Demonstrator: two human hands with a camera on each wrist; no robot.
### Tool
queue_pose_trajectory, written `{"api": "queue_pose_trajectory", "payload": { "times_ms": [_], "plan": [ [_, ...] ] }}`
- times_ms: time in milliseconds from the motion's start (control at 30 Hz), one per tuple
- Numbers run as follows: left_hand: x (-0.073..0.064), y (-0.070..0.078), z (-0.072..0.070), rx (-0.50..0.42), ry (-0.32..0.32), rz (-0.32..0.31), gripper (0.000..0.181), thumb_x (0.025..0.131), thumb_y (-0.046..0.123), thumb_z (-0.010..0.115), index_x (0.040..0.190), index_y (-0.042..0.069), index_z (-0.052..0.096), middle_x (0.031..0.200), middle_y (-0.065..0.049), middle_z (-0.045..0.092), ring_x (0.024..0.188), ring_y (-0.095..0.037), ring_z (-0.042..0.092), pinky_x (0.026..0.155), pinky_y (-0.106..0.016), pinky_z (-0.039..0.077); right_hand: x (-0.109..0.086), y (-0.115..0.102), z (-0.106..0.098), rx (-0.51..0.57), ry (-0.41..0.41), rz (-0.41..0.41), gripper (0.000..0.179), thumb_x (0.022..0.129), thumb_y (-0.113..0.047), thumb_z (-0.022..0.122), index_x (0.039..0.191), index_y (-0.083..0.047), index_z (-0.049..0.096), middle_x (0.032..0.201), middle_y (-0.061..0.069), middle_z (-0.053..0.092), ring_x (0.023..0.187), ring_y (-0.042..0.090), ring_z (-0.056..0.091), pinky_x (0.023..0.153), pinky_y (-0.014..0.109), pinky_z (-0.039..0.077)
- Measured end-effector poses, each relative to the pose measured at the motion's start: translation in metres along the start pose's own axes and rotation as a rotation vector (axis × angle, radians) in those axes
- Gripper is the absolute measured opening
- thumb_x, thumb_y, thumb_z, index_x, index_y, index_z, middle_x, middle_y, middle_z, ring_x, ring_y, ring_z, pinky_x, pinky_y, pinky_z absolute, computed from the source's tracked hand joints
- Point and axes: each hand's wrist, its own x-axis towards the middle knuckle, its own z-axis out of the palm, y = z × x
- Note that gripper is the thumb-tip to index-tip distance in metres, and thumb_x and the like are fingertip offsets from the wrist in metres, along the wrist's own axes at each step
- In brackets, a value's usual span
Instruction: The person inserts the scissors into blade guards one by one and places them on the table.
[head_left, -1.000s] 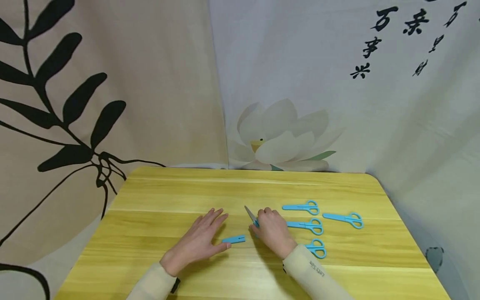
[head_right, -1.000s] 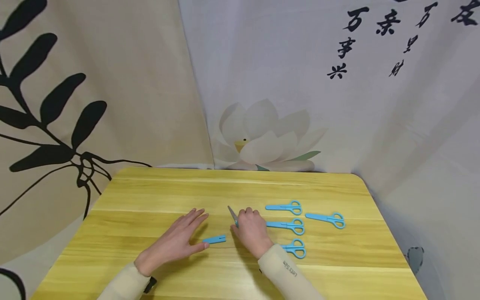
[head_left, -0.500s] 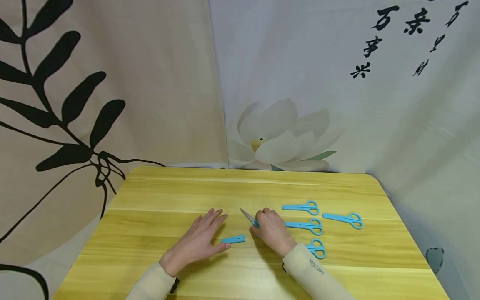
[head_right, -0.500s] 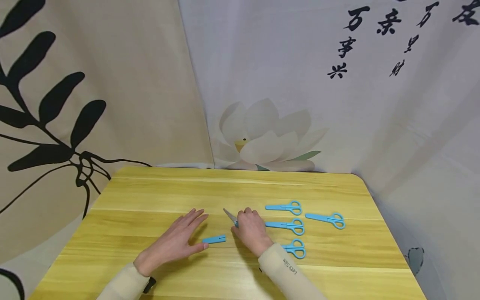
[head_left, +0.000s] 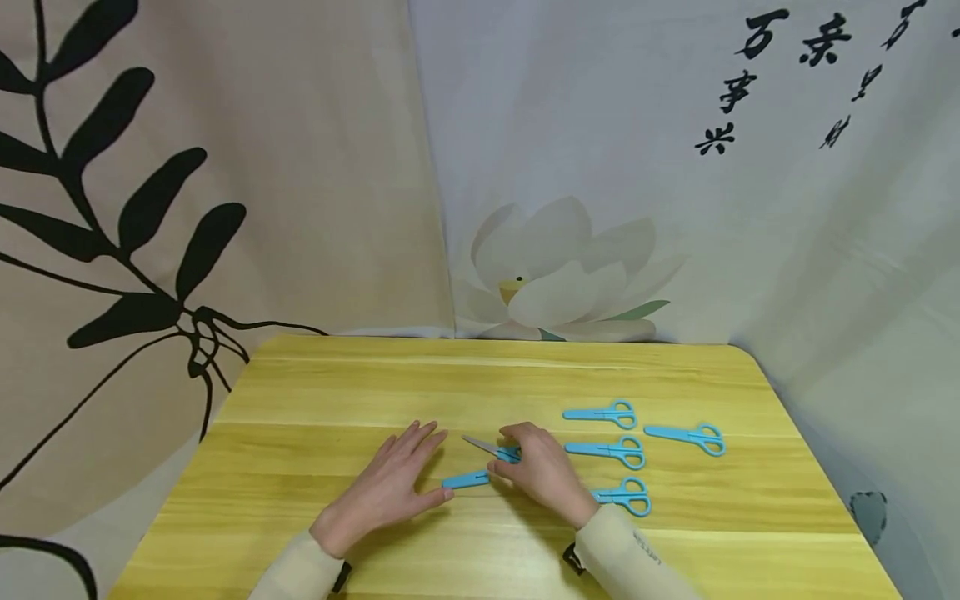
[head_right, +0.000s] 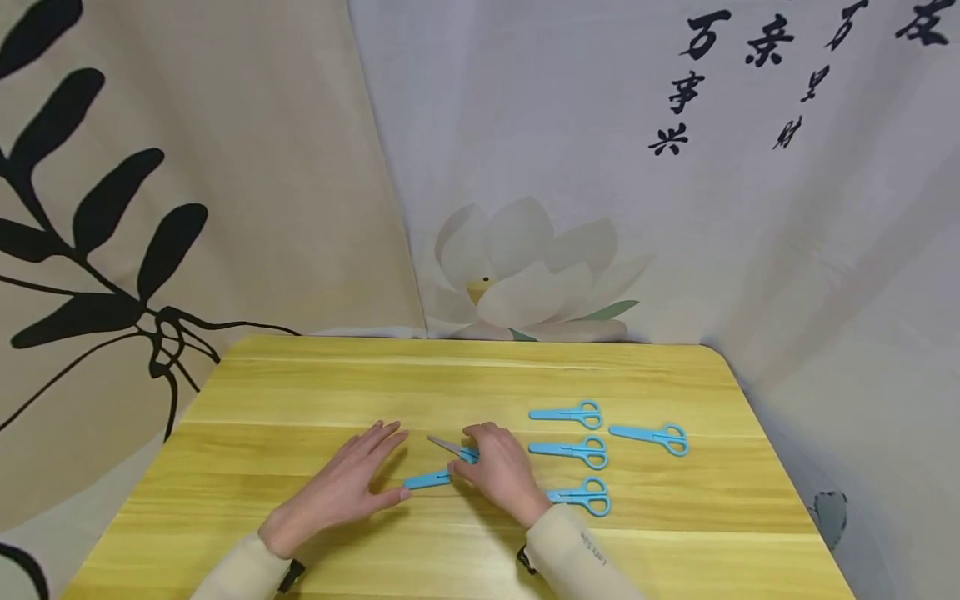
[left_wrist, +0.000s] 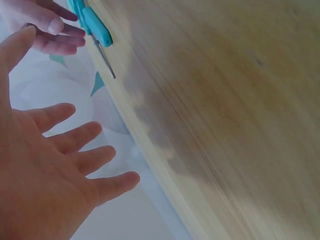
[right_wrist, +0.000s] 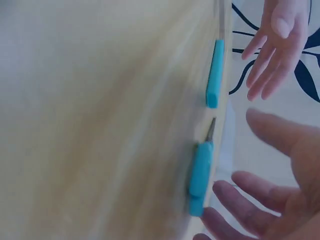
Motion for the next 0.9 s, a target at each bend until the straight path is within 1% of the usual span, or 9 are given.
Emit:
{"api": "queue_pose_trajectory", "payload": {
  "times_ms": [133, 267, 433, 567, 667, 733, 900],
  "plan": [
    [-0.001, 0.000, 0.000, -0.006, 0.003, 0.005, 0.084, 0.095, 0.056, 0.069, 0.157, 0.007, 0.042, 0.164, -0.021, 0.032, 0.152, -0.045, 0.025, 0.117, -0.070, 0.023, -0.002, 0.003, 0.005, 0.073, 0.043, 0.015, 0.050, 0.086, -0.029, 0.086, 0.126, -0.003, 0.070, 0.123, 0.011, 0.069, 0.110, 0.029, 0.063, 0.092, 0.049, 0.053],
    [-0.002, 0.000, 0.000, -0.010, 0.005, 0.008, 0.083, 0.095, 0.055, 0.069, 0.157, 0.007, 0.042, 0.164, -0.020, 0.033, 0.152, -0.044, 0.025, 0.117, -0.070, 0.024, -0.003, 0.005, 0.009, 0.095, 0.066, -0.001, 0.043, 0.085, -0.025, 0.087, 0.120, -0.003, 0.072, 0.118, 0.011, 0.070, 0.109, 0.031, 0.061, 0.090, 0.050, 0.051],
    [-0.003, 0.000, 0.001, 0.002, 0.004, 0.015, 0.084, 0.095, 0.057, 0.068, 0.157, 0.007, 0.043, 0.164, -0.020, 0.035, 0.152, -0.044, 0.027, 0.117, -0.070, 0.025, -0.004, 0.006, 0.013, 0.113, 0.083, 0.006, 0.037, 0.084, -0.021, 0.087, 0.114, -0.003, 0.074, 0.117, 0.010, 0.069, 0.112, 0.034, 0.058, 0.091, 0.051, 0.048],
    [-0.003, 0.000, 0.000, 0.013, 0.003, 0.020, 0.084, 0.095, 0.059, 0.067, 0.157, 0.007, 0.043, 0.163, -0.020, 0.035, 0.151, -0.044, 0.027, 0.117, -0.070, 0.025, -0.003, 0.007, 0.017, 0.105, 0.098, -0.006, 0.032, 0.083, -0.017, 0.087, 0.110, -0.004, 0.075, 0.116, 0.011, 0.067, 0.110, 0.036, 0.056, 0.091, 0.050, 0.047],
    [-0.003, 0.000, 0.000, 0.013, -0.001, 0.020, 0.084, 0.095, 0.059, 0.067, 0.156, 0.006, 0.043, 0.163, -0.019, 0.035, 0.152, -0.044, 0.027, 0.117, -0.069, 0.025, -0.001, 0.008, 0.020, 0.095, 0.104, -0.018, 0.028, 0.083, -0.014, 0.087, 0.107, -0.005, 0.076, 0.114, 0.010, 0.066, 0.105, 0.033, 0.056, 0.088, 0.046, 0.047],
    [-0.003, 0.000, 0.000, 0.012, -0.002, 0.022, 0.084, 0.095, 0.058, 0.068, 0.157, 0.006, 0.043, 0.163, -0.019, 0.035, 0.152, -0.044, 0.027, 0.117, -0.069, 0.025, 0.001, 0.010, 0.021, 0.084, 0.117, -0.034, 0.026, 0.082, -0.012, 0.087, 0.104, -0.005, 0.076, 0.111, 0.009, 0.066, 0.101, 0.031, 0.056, 0.083, 0.043, 0.047],
    [-0.001, 0.001, 0.001, 0.002, -0.008, 0.036, 0.084, 0.095, 0.057, 0.068, 0.156, 0.005, 0.043, 0.163, -0.020, 0.035, 0.151, -0.045, 0.027, 0.117, -0.070, 0.025, 0.004, 0.014, 0.022, 0.075, 0.154, -0.037, 0.018, 0.081, -0.009, 0.088, 0.094, -0.007, 0.076, 0.099, 0.005, 0.065, 0.092, 0.025, 0.057, 0.077, 0.038, 0.048]
  ]
}}
